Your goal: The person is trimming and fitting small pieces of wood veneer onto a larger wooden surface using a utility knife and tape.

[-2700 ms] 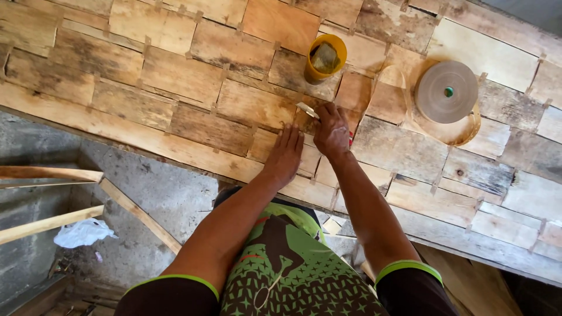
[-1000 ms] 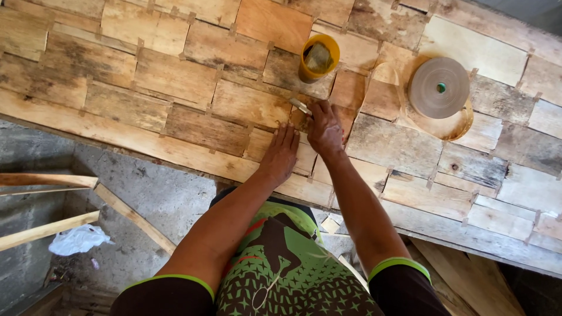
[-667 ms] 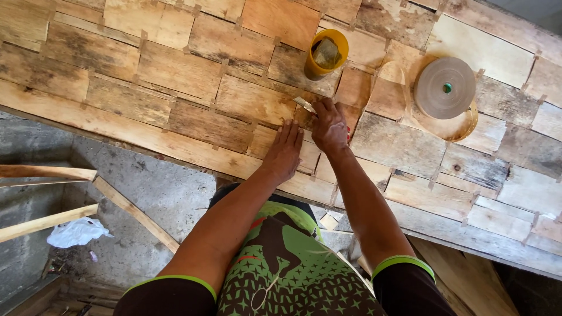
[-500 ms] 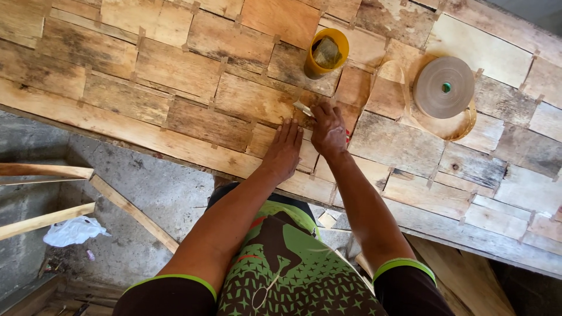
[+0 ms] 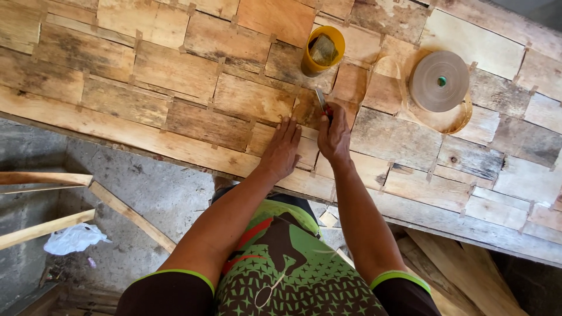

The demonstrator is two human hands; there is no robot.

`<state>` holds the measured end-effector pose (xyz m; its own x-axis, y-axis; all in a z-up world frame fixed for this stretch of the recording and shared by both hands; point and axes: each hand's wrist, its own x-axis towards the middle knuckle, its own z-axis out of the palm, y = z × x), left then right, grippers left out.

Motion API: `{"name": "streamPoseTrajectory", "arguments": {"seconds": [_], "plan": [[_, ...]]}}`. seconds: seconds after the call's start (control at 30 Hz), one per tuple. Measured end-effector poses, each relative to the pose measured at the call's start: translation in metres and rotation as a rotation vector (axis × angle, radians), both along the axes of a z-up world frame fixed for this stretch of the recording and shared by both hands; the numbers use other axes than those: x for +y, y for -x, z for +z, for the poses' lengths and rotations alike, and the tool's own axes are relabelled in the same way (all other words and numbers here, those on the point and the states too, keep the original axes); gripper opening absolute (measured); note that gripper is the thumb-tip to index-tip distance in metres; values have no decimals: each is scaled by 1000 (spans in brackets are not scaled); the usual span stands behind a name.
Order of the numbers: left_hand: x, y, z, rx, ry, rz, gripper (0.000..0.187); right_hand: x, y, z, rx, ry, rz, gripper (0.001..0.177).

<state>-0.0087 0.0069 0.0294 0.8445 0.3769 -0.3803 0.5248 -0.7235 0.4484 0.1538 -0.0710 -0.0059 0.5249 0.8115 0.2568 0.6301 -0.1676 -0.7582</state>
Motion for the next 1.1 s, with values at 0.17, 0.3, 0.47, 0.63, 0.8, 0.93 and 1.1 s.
{"name": "streamPoseTrajectory", "arguments": {"seconds": [0.17,0.3,0.47,0.63,0.8,0.93,1.1], "plan": [[2,11,-29,-265,-68,81,55,2,21,19,166,131,-138,37],[14,16,-50,-487,-111,186,39,7,29,-3,204,226,-233,18],[41,14,-57,-462,-2,448,14,27,45,-12,174,211,-271,19],[73,18,-26,-705,-147,485,24,53,72,18,239,322,-355,25],[94,19,-39,-796,41,423,23,56,79,-2,25,269,-392,18],[118,19,-70,-697,369,660,17,55,72,-15,9,190,-436,12],[139,35,-65,-736,264,741,5,69,68,-13,21,147,-428,9]]}}
